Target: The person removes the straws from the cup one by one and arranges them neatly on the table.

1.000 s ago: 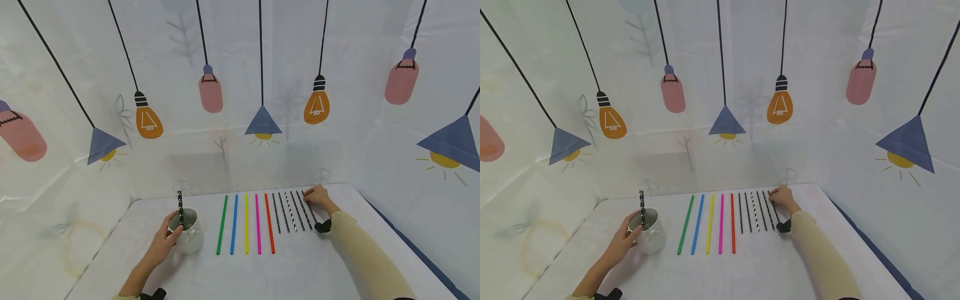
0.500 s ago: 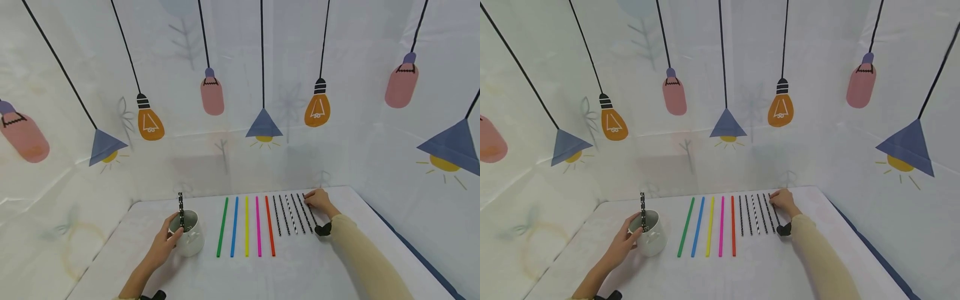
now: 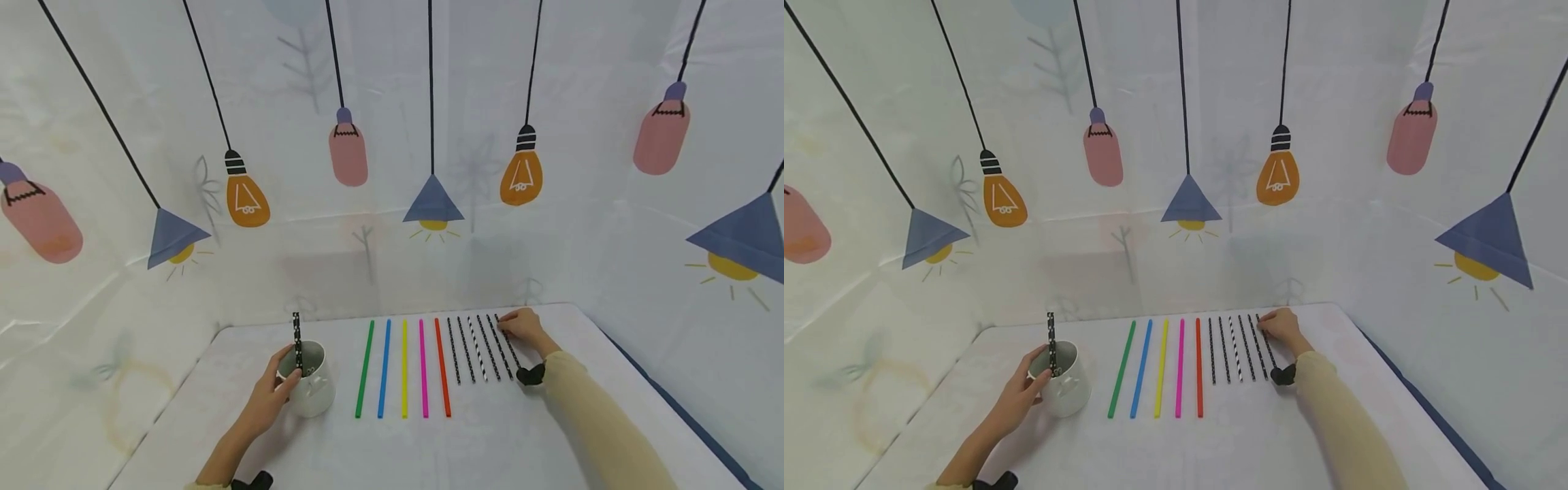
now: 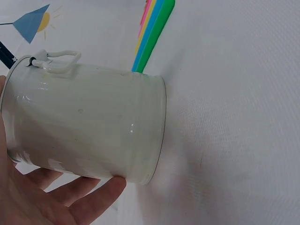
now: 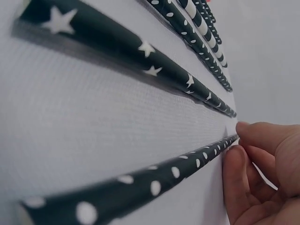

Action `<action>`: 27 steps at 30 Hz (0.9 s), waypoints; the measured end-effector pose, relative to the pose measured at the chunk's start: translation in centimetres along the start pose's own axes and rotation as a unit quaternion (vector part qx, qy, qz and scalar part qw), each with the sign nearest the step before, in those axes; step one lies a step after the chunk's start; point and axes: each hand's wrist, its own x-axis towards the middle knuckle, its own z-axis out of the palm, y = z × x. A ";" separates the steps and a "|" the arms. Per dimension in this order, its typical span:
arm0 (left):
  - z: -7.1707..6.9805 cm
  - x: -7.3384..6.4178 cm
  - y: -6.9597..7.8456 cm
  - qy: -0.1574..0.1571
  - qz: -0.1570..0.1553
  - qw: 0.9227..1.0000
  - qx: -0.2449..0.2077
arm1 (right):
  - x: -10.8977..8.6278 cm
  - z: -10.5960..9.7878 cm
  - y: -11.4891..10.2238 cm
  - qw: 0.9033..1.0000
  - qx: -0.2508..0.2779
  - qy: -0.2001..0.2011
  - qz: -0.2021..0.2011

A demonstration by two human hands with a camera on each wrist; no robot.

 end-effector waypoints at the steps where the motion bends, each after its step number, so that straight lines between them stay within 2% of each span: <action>1: 0.0 0.0 0.0 0.000 0.001 1.000 0.001 | -0.1 0.0 0.0 1.000 -0.001 0.002 0.000; 10: 0.1 0.0 0.4 0.000 -0.004 1.000 -0.002 | -0.4 -0.3 -0.1 1.000 0.011 0.006 0.013; 14: 0.1 -0.1 0.3 0.001 -0.007 1.000 0.000 | -0.3 -0.2 0.0 0.999 0.007 0.026 0.019; 17: 0.1 -0.2 0.2 0.001 -0.006 1.000 0.004 | -0.3 0.1 -0.4 0.998 0.038 0.045 0.021; 22: 0.0 -0.3 0.0 0.003 -0.006 1.000 0.008 | -1.1 1.1 -3.5 0.992 0.124 0.040 -0.002; 27: -0.1 0.0 0.0 0.002 0.001 1.000 0.010 | -2.4 2.5 -8.2 0.986 0.158 0.014 -0.048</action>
